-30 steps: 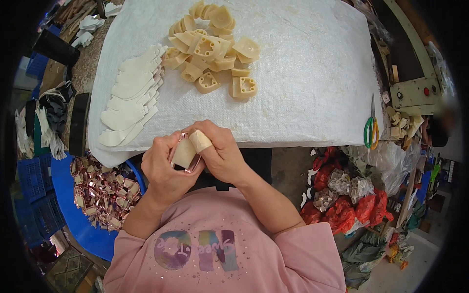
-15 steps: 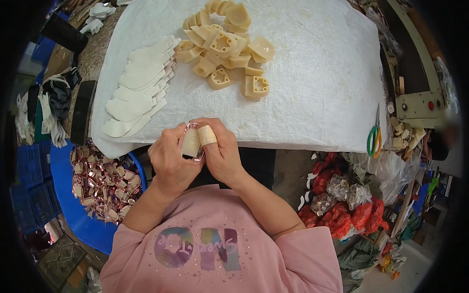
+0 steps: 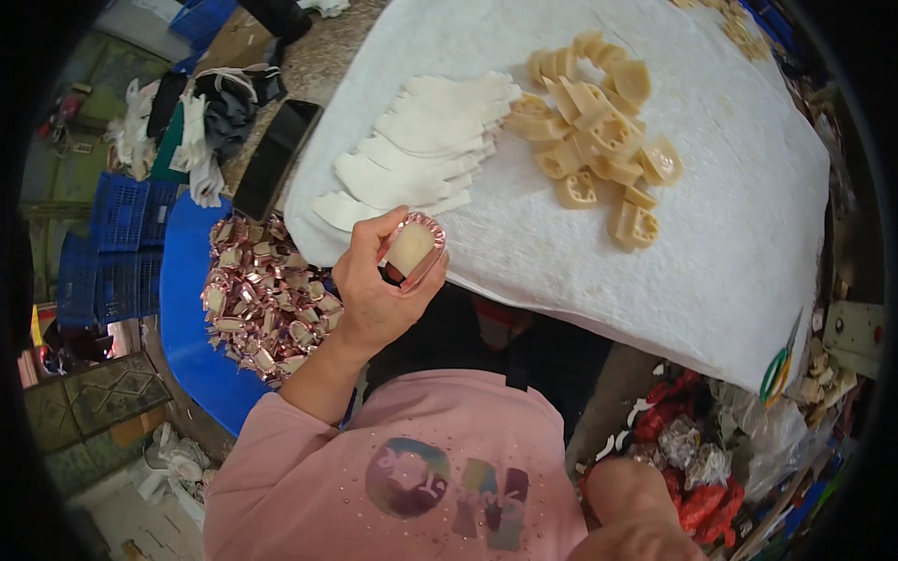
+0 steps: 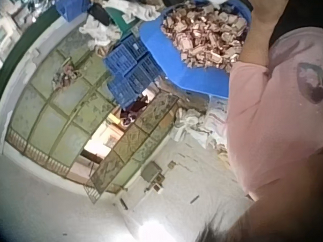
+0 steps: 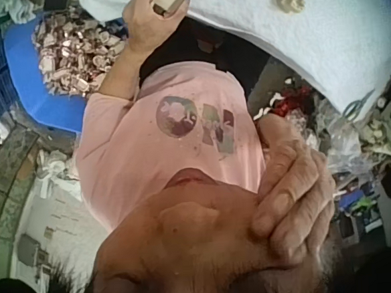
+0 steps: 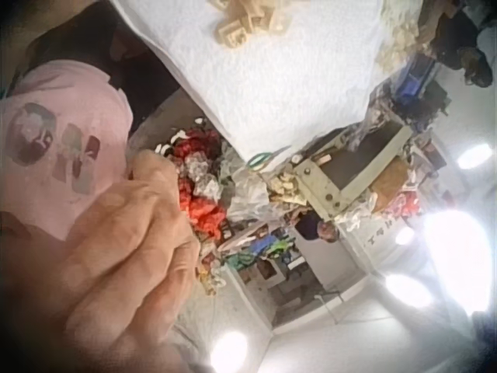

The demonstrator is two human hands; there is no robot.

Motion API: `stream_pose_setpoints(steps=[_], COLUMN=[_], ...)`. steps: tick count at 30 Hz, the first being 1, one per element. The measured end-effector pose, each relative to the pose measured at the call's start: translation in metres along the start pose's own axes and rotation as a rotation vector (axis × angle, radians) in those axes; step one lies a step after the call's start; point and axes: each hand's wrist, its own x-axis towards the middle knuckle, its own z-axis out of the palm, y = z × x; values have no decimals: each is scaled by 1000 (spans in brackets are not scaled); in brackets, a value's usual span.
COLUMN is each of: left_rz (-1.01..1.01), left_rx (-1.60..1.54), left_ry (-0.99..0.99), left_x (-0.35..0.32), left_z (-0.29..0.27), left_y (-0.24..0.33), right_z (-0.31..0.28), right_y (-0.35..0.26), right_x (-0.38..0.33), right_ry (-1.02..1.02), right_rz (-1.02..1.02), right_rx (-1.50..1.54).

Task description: The recorder is assembling multiple shoe components by inserting curved white pieces into beige plastic molds.

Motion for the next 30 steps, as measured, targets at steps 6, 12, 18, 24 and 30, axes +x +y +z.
stream_pose_setpoints(steps=[6, 12, 18, 24, 30], left_rz=[-172, -577, -636, -589, -611], left_rx=[295, 406, 357, 547, 493], left_ry=[146, 500, 609, 477, 516], left_x=[-7, -34, -58, -58, -54], left_z=[-53, -150, -161, -156, -156], left_y=[-37, -96, -109, -107, -101], right_z=[-97, -426, -434, -428, -424], right_y=[37, 92, 102, 109, 113], right_x=[49, -66, -117, -134, -133], right_ry=[-252, 301, 725, 725, 697], right_rz=[-199, 575, 827, 840, 852], right_rx=[-367, -1123, -812, -804, -819])
